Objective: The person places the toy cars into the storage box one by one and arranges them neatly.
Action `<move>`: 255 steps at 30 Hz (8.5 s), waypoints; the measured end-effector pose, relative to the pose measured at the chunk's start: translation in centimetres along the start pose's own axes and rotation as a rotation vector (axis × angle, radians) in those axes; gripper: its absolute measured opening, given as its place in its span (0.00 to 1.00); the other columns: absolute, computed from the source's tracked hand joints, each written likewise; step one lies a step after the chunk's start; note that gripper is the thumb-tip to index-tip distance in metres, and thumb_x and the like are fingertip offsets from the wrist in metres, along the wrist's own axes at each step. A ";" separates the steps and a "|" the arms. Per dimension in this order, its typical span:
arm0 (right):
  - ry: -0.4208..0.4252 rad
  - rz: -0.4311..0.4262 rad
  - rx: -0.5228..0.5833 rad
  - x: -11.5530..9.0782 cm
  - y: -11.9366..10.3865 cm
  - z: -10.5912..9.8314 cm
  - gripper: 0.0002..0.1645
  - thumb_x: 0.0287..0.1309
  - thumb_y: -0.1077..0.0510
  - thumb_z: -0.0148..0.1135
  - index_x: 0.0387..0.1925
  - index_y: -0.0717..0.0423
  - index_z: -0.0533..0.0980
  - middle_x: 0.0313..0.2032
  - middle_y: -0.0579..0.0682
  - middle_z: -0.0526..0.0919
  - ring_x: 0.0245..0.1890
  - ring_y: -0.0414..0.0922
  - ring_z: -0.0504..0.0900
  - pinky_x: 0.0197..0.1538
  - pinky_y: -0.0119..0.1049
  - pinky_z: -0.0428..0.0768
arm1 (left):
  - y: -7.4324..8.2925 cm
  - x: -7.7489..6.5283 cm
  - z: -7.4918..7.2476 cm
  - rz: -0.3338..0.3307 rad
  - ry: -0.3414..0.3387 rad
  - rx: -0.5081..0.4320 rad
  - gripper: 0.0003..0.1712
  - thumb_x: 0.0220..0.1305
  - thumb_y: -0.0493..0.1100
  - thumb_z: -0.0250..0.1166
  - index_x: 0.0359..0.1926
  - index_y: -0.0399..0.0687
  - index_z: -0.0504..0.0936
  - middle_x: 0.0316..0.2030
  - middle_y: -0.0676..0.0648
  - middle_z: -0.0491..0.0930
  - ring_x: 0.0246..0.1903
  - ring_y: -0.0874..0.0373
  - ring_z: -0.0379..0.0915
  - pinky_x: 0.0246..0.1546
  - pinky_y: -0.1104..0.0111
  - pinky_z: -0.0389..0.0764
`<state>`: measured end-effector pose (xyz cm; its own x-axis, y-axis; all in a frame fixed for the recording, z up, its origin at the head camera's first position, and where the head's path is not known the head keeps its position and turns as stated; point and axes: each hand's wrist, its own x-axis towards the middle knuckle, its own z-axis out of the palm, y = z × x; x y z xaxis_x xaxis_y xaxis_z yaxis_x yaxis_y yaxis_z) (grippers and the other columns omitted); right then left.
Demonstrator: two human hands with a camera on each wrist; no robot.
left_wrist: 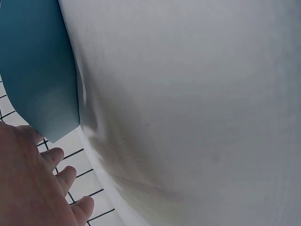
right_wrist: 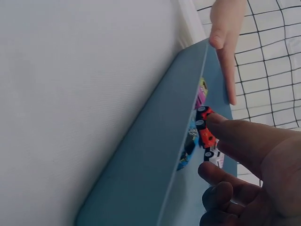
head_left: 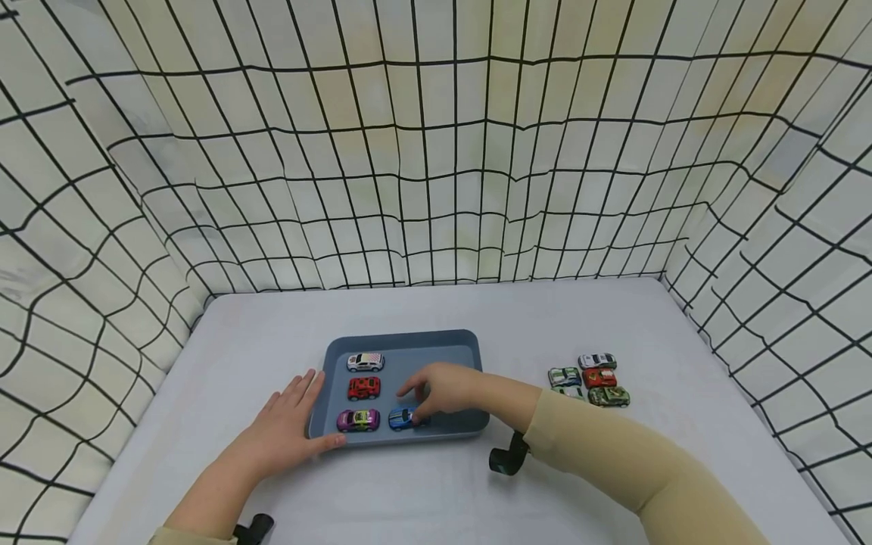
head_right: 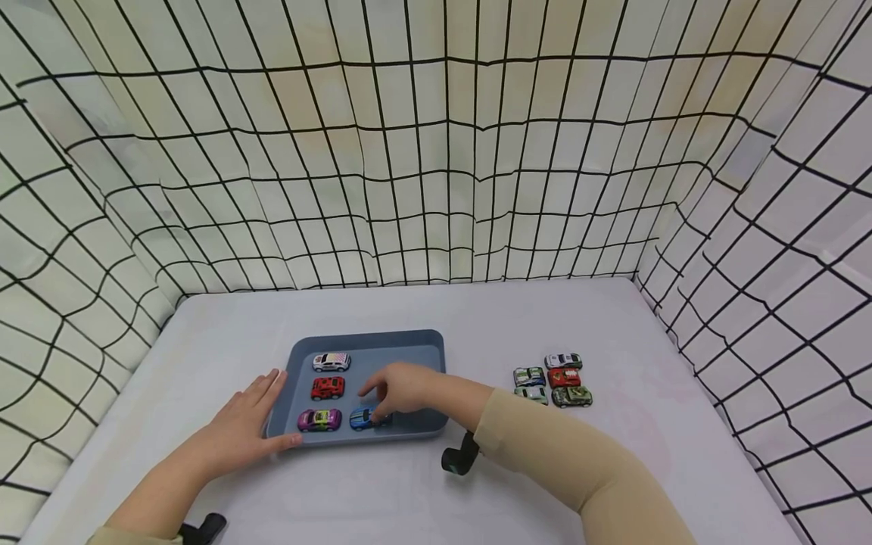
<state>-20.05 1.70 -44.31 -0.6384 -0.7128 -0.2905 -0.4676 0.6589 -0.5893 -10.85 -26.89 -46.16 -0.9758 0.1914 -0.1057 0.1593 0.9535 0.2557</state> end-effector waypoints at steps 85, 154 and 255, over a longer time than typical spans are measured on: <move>0.031 0.349 -0.027 -14.0 16.2 -8.5 0.20 0.59 0.61 0.67 0.52 0.42 0.83 0.50 0.49 0.80 0.33 0.45 0.76 0.29 0.37 0.77 | 0.2 0.4 0.1 0.003 -0.019 -0.022 0.73 0.48 0.82 0.60 0.77 0.34 0.48 0.74 0.30 0.50 0.72 0.31 0.45 0.68 0.36 0.50; 0.176 0.202 0.090 -13.4 15.3 -9.2 0.26 0.58 0.53 0.72 0.59 0.44 0.81 0.58 0.53 0.78 0.52 0.50 0.75 0.51 0.49 0.79 | 0.1 0.2 0.0 0.015 0.001 -0.013 0.72 0.49 0.82 0.60 0.76 0.34 0.48 0.74 0.30 0.51 0.72 0.31 0.46 0.68 0.35 0.50; -0.016 -0.027 -0.016 3.8 2.0 -3.4 0.29 0.54 0.43 0.73 0.59 0.33 0.79 0.41 0.37 0.81 0.41 0.37 0.77 0.47 0.36 0.77 | 0.1 0.2 0.0 0.002 -0.015 -0.037 0.73 0.47 0.82 0.62 0.77 0.35 0.47 0.74 0.30 0.50 0.72 0.30 0.45 0.68 0.34 0.50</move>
<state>-25.49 1.13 -44.06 -0.6153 -0.7341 -0.2871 -0.4943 0.6431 -0.5849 -11.05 -26.73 -46.13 -0.9730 0.1974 -0.1193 0.1558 0.9439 0.2912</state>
